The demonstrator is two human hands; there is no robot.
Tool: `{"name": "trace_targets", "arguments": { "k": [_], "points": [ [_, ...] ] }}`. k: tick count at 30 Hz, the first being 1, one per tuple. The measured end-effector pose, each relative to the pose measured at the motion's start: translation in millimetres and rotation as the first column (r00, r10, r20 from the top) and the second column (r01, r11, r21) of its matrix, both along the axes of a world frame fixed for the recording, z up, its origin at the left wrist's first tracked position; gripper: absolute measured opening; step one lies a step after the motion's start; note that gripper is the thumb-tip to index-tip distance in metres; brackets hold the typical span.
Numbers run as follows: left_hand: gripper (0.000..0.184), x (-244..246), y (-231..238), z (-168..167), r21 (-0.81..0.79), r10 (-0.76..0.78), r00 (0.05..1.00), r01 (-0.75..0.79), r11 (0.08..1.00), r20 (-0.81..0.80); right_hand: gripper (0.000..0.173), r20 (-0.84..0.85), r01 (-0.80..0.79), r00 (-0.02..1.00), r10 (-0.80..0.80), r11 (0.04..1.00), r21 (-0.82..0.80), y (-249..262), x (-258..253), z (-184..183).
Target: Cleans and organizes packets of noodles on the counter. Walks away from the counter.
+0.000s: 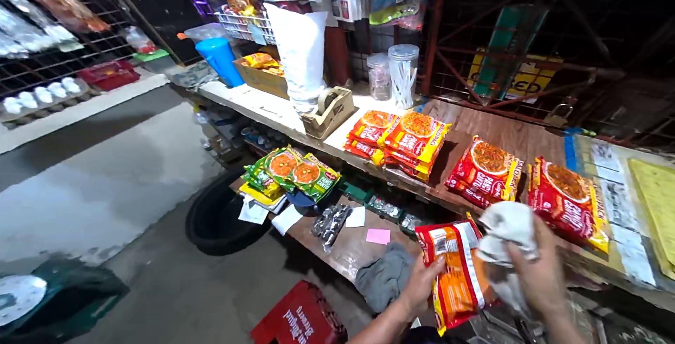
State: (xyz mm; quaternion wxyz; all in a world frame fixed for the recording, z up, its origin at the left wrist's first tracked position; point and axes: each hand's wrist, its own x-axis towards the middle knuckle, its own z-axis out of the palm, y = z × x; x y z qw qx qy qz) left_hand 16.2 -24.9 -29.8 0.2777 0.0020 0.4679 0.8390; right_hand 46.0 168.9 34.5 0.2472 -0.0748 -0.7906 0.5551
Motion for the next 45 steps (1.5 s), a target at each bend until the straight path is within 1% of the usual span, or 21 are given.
{"name": "trace_targets", "arguments": {
  "k": [2, 3, 6, 8, 10, 12, 14, 16, 17, 19, 20, 23, 25, 27, 30, 33, 35, 38, 41, 43, 45],
  "points": [
    [0.031, 1.5, 6.6, 0.0, 0.001, -0.008, 1.000, 0.008, 1.000, -0.017, 0.084, 0.004, -0.091, 0.996, 0.094, 0.950, 0.298, -18.7, -9.1, -28.7],
    [0.032, 0.8, 8.2, 1.2, 0.002, 0.000, 1.000, 0.000, 1.000, -0.024, 0.075, -0.054, -0.095, 0.989, 0.135, 0.881, 0.464, -25.6, -11.0, -48.9],
    [0.037, -4.5, 8.5, -8.6, 0.002, 0.028, 0.998, -0.028, 1.000, -0.060, 0.046, -0.157, -0.110, 0.951, 0.268, 0.763, 0.637, -32.9, 1.2, -85.5],
    [0.040, -4.4, 6.4, -16.3, -0.011, -0.025, 0.995, 0.024, 1.000, -0.098, 0.041, -0.147, -0.160, 0.941, 0.304, 0.785, 0.598, -26.4, 7.7, -93.1],
    [0.046, -1.5, 6.0, -17.2, -0.032, -0.114, 0.988, 0.111, 0.993, -0.103, 0.046, -0.122, -0.135, 0.968, 0.219, 0.866, 0.481, -13.9, 10.0, -84.9],
    [0.052, -0.4, 7.2, -12.1, -0.063, -0.163, 0.983, 0.158, 0.985, -0.083, 0.053, -0.044, -0.026, 0.998, 0.038, 0.968, 0.251, 0.1, 10.7, -61.1],
    [0.051, 0.5, 6.3, -4.1, -0.070, -0.174, 0.982, 0.169, 0.983, -0.068, 0.051, 0.052, 0.122, 0.992, -0.119, 0.991, -0.051, 13.1, 7.8, -37.2],
    [0.049, -0.5, 3.9, -1.1, -0.035, -0.179, 0.978, 0.176, 0.984, -0.104, 0.060, 0.128, 0.015, 0.991, 0.024, 0.955, -0.295, 34.8, 10.7, -34.3],
    [0.046, -2.0, 3.7, -1.4, -0.019, -0.184, 0.975, 0.184, 0.983, -0.126, 0.078, 0.132, -0.085, 0.981, 0.139, 0.932, -0.352, 44.5, 15.3, -41.9],
    [0.042, -5.1, 5.3, -2.2, 0.003, -0.211, 0.964, 0.215, 0.977, -0.160, 0.111, 0.186, -0.183, 0.947, 0.263, 0.915, -0.361, 48.7, 24.0, -54.9],
    [0.041, -5.4, 6.6, -2.3, 0.010, -0.220, 0.961, 0.224, 0.974, -0.167, 0.115, 0.212, -0.171, 0.940, 0.267, 0.907, -0.386, 44.2, 28.2, -57.9],
    [0.037, -7.3, 11.4, -2.0, -0.005, -0.163, 0.976, 0.164, 0.987, -0.142, 0.101, 0.209, -0.099, 0.956, 0.209, 0.893, -0.438, 28.6, 30.9, -57.4],
    [0.047, -8.7, 12.7, -4.7, -0.083, -0.104, 0.989, 0.096, 0.992, -0.104, 0.098, 0.183, -0.083, 0.966, 0.181, 0.894, -0.441, 21.8, 30.4, -59.2],
    [0.057, -9.8, 9.8, -5.3, -0.187, -0.098, 0.990, 0.078, 0.979, -0.100, 0.106, 0.177, -0.094, 0.968, 0.176, 0.913, -0.397, 20.1, 29.5, -63.0],
    [0.048, -10.6, 4.0, -14.3, -0.171, -0.080, 0.985, 0.053, 0.984, -0.152, 0.116, 0.187, -0.065, 0.973, 0.133, 0.941, -0.332, 16.7, 32.3, -68.6],
    [0.074, -27.0, -2.4, -37.6, -0.046, -0.031, 0.925, 0.015, 0.999, -0.379, 0.123, 0.156, -0.084, 0.979, 0.130, 0.958, -0.274, 20.1, 33.4, -76.7],
    [0.067, -40.7, -9.0, -37.5, -0.127, -0.011, 0.806, -0.079, 0.989, -0.592, 0.124, 0.133, -0.102, 0.981, 0.139, 0.962, -0.252, 21.9, 33.4, -83.9],
    [0.031, -50.9, -16.2, -16.5, -0.434, -0.230, 0.574, -0.247, 0.866, -0.786, 0.121, 0.121, -0.114, 0.982, 0.144, 0.967, -0.227, 20.1, 34.3, -89.3],
    [0.023, -53.6, -12.1, -1.0, -0.625, -0.506, 0.389, -0.299, 0.721, -0.770, 0.120, 0.113, -0.154, 0.978, 0.176, 0.971, -0.186, 17.4, 34.1, -94.6],
    [0.023, -52.6, -6.6, 5.0, -0.687, -0.589, 0.375, -0.226, 0.691, -0.716, 0.121, 0.110, -0.163, 0.976, 0.186, 0.969, -0.188, 16.4, 35.8, -98.3],
    [0.027, -51.3, -3.9, 10.9, -0.723, -0.614, 0.455, -0.102, 0.684, -0.645, 0.121, 0.108, -0.171, 0.974, 0.199, 0.959, -0.226, 18.2, 38.2, -101.2]
  ]
}}
